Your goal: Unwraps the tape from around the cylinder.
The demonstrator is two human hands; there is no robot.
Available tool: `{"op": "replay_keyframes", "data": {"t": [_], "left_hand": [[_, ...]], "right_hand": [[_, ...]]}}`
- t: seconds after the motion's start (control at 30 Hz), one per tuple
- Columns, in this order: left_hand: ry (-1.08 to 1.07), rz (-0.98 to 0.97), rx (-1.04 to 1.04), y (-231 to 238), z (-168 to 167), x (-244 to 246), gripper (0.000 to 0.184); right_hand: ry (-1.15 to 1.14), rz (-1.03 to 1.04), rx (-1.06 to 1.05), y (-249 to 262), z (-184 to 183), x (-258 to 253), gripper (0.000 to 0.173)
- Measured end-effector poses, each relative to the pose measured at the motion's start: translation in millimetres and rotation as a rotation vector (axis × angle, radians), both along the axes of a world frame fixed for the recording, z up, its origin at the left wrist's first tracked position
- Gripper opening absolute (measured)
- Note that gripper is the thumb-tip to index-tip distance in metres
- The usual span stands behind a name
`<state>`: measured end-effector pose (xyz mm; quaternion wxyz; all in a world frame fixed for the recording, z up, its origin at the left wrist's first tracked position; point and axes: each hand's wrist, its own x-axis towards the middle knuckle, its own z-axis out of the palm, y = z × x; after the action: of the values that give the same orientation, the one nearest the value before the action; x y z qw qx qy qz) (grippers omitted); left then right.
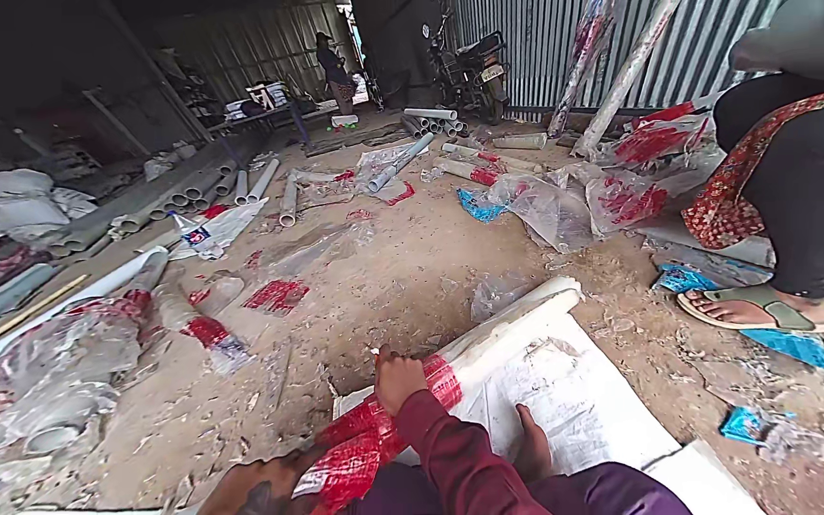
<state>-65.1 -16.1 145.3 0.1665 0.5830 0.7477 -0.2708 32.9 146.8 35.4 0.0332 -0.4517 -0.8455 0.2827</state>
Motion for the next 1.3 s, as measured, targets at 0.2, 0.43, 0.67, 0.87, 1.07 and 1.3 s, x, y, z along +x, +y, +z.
{"op": "replay_keyframes", "data": {"t": [0.2, 0.43, 0.67, 0.87, 1.07, 1.3], "left_hand": [[0.018, -0.161, 0.316, -31.2, -46.0, -32.5, 0.067], [0.289, 0.086, 0.047, 8.0, -50.1, 9.1, 0.082], [-0.247, 0.06, -0.018, 57.4, -59.7, 7.3, 0.088], [0.284, -0.208, 0.731, -2.8, -137.6, 40.1, 0.056], [0.318, -0.26, 1.035, -20.3, -147.6, 29.9, 0.056], [0.209, -0.419, 1.161, -7.0, -167.2, -20.6, 0.051]], "right_hand": [[0.043, -0.016, 0.004, -13.6, -17.3, -19.4, 0.038], [0.009, -0.053, 0.009, -11.0, -14.9, -17.5, 0.04], [0.006, -0.057, 0.045, -18.6, -18.5, -8.7, 0.041], [0.014, -0.082, 0.034, -14.4, -19.4, -9.9, 0.042], [0.029, -0.087, 0.036, -7.4, -21.4, -8.5, 0.04], [0.139, -0.076, 0.264, -14.2, -37.6, -6.2, 0.042]]}}
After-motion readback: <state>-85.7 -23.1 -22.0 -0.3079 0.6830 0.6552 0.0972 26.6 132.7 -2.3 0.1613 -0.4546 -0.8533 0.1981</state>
